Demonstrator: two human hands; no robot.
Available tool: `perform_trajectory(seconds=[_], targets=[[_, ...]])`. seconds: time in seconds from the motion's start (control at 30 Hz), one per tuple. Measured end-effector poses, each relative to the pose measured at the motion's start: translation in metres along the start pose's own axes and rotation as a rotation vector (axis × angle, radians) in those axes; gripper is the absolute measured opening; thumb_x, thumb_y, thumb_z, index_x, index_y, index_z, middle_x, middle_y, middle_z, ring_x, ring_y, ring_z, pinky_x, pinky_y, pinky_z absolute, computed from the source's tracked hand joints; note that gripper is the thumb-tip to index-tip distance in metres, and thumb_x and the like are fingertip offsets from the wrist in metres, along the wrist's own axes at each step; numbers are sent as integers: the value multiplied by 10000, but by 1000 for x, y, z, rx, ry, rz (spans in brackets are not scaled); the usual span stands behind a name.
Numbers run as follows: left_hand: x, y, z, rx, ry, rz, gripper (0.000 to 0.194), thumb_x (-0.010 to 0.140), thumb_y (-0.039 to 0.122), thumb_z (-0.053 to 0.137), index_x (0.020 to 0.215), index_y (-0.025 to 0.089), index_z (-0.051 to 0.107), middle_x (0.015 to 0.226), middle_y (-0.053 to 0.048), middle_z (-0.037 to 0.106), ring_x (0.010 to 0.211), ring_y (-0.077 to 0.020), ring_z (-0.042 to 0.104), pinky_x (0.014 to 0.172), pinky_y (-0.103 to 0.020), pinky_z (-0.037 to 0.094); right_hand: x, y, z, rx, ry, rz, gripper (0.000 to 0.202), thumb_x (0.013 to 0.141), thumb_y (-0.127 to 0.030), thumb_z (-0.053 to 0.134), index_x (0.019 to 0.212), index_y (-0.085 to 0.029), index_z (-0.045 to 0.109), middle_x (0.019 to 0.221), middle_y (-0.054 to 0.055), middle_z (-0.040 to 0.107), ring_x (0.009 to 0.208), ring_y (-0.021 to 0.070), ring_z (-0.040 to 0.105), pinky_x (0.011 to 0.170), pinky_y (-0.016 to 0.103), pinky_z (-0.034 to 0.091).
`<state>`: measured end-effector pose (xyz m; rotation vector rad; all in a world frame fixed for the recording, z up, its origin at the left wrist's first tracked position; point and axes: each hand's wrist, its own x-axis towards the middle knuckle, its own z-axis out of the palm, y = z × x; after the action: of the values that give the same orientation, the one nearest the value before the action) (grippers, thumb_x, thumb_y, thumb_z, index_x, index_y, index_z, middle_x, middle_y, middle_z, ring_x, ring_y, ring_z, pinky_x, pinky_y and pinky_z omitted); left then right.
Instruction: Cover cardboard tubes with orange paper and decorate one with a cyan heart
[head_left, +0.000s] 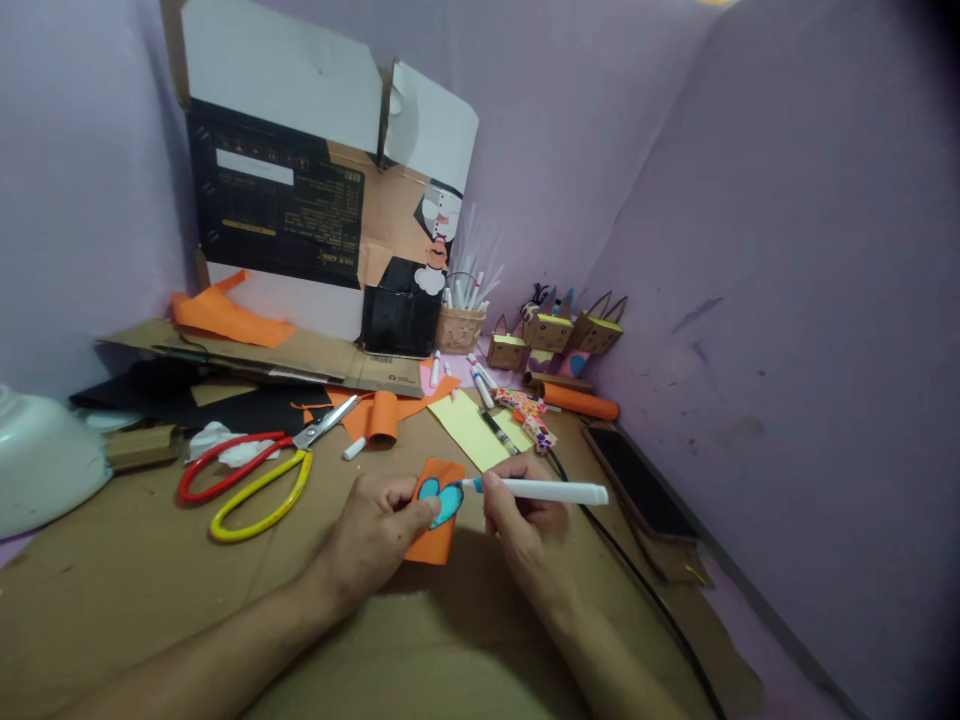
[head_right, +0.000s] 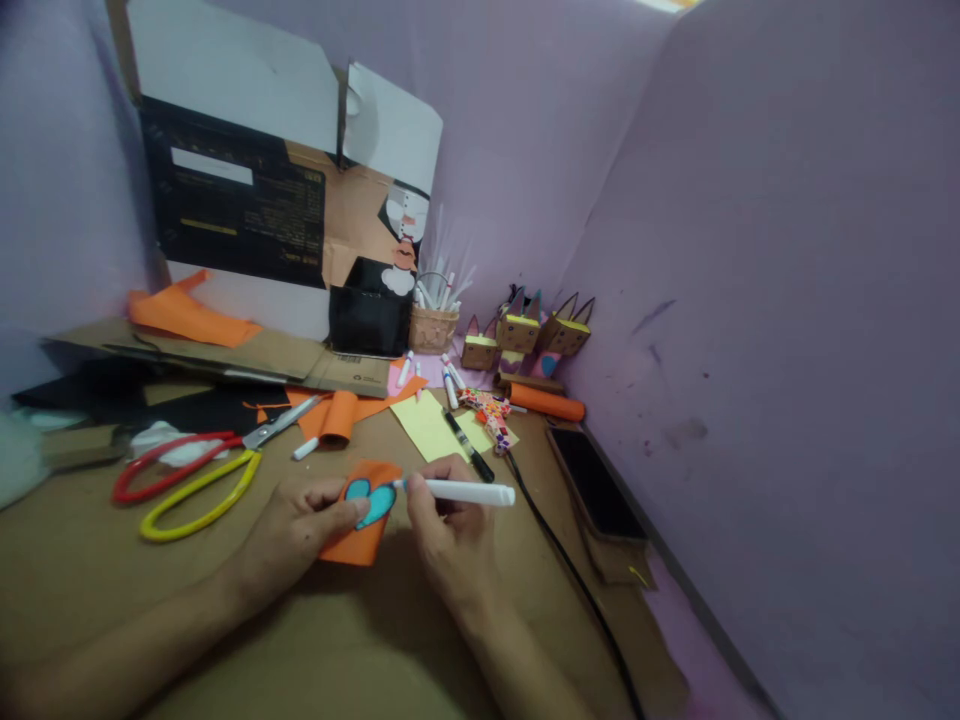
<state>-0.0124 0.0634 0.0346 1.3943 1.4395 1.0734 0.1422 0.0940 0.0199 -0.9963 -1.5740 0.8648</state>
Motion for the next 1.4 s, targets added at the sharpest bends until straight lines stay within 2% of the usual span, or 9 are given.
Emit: perform_trajectory(seconds=[0.1, 0.33, 1.0, 1.4], targets=[[0, 2, 0, 6, 4, 1, 323, 692, 394, 498, 485, 192, 353, 488, 62, 256, 474, -79, 228, 429, -229, 186, -2, 1, 0, 24, -5, -17, 215, 834, -363, 528, 705, -191, 513, 503, -56, 447, 430, 86, 406, 411, 208, 314], [-1, 2, 1, 12, -22, 9, 335, 704, 396, 507, 485, 193, 356, 481, 61, 254, 469, -80, 228, 424, -236, 174, -6, 1, 3, 44, -122, -11, 169, 839, -338, 528, 744, -198, 528, 499, -61, 451, 411, 79, 392, 378, 195, 284], [-2, -2, 1, 44, -9, 29, 343, 721, 383, 495, 484, 194, 333, 479, 61, 262, 468, -79, 236, 432, -233, 181, -3, 0, 1, 11, -53, -3, 210, 839, -361, 525, 719, -189, 526, 517, -53, 460, 446, 89, 419, 422, 205, 325], [-1, 1, 1, 78, -2, 47, 336, 712, 393, 481, 473, 191, 357, 482, 60, 248, 470, -82, 236, 439, -244, 184, -4, 1, 2, 74, -110, 10, 189, 851, -358, 517, 754, -196, 516, 531, -55, 461, 449, 86, 418, 418, 201, 329]])
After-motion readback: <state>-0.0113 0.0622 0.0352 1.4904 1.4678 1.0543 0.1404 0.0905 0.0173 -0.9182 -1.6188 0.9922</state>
